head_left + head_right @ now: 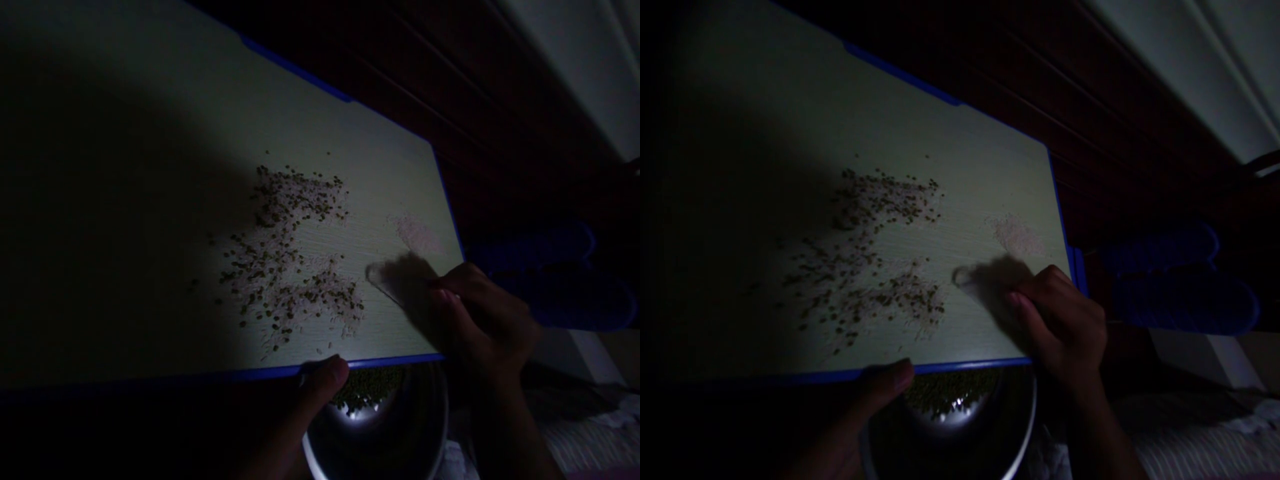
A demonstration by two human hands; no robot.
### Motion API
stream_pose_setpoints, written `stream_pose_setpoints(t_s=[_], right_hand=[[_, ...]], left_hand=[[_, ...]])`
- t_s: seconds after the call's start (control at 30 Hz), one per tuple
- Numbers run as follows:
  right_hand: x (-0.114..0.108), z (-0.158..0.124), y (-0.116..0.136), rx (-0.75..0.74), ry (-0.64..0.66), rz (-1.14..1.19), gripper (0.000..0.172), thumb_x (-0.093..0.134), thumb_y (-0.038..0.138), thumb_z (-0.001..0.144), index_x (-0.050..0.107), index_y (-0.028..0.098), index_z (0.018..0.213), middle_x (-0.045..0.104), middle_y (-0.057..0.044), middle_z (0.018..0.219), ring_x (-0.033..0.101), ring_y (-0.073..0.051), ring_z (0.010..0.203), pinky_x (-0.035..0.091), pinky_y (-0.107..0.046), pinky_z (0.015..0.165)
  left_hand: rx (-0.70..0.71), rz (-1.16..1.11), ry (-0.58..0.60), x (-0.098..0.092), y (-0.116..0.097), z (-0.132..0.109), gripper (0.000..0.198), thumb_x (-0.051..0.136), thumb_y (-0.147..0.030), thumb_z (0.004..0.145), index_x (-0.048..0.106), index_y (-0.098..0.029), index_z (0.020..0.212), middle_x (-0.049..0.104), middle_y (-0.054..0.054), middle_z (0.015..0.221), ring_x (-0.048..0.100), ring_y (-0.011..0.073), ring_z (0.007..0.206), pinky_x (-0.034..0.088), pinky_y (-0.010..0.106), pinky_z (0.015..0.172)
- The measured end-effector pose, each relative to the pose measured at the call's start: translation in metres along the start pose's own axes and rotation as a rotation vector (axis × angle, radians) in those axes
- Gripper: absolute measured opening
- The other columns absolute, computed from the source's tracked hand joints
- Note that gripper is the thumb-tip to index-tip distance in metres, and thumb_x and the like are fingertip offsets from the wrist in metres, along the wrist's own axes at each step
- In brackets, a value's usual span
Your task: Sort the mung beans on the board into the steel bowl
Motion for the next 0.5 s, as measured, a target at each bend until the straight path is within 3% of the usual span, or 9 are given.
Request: stream_pose_setpoints(t_s=[0.1,0.17,0.33,0.43,0.5], right_hand=[[0.008,-0.002,0.012,-0.131,0.108,0.138,0.025,0.077,0.012,0.099,0.083,0.027,0.119,0.084,-0.002,0.094,0.072,-0.019,0.078,0.056,-0.039,0.072],[0.011,-0.003,0.016,-0.175,0.165,0.181,0.029,0.077,0.011,0.098,0.083,0.025,0.123,0.086,-0.003,0.098,0.074,-0.02,0.079,0.057,-0.04,0.071],[0.013,-0.001,0.014,-0.176,0.148,0.146,0.032,0.078,0.001,0.095,0.082,0.019,0.121,0.084,-0.005,0.095,0.072,-0.018,0.081,0.056,-0.039,0.073],[0.012,0.0,0.011,-0.149,0.114,0.096,0.027,0.078,0.001,0.095,0.081,0.017,0.116,0.081,-0.004,0.092,0.07,-0.017,0.081,0.054,-0.037,0.072],[0.012,0.001,0.01,-0.125,0.097,0.05,0.025,0.079,0.002,0.095,0.08,0.018,0.115,0.079,-0.003,0.091,0.069,-0.015,0.08,0.054,-0.035,0.072]], left_hand=[[0.032,0.095,-0.022,-0.005,-0.002,0.004,0.026,0.107,-0.026,0.075,0.082,-0.028,0.068,0.083,0.008,0.118,0.055,0.048,0.151,0.035,0.063,0.141],[0.042,0.135,-0.016,-0.007,-0.001,0.007,0.024,0.104,-0.028,0.079,0.082,-0.028,0.069,0.081,0.008,0.12,0.06,0.0482,0.146,0.042,0.064,0.137],[0.107,0.149,-0.028,-0.006,-0.004,0.009,0.03,0.109,-0.036,0.07,0.08,-0.034,0.064,0.085,-0.002,0.099,0.065,0.0479,0.142,0.04,0.064,0.138],[0.112,0.16,-0.034,-0.005,-0.004,0.007,0.029,0.109,-0.033,0.072,0.08,-0.034,0.064,0.086,-0.002,0.103,0.064,0.0476,0.144,0.039,0.064,0.138],[0.115,0.134,-0.045,-0.006,-0.002,0.006,0.027,0.107,-0.03,0.075,0.082,-0.036,0.067,0.086,-0.005,0.102,0.068,0.042,0.143,0.039,0.059,0.139]])
Point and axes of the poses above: each hand's wrist, its own z-axis towards the middle knuckle, its own x-axis out of the palm, y = z × x, the point moved 9 cm from there along z, towards the middle knuckle
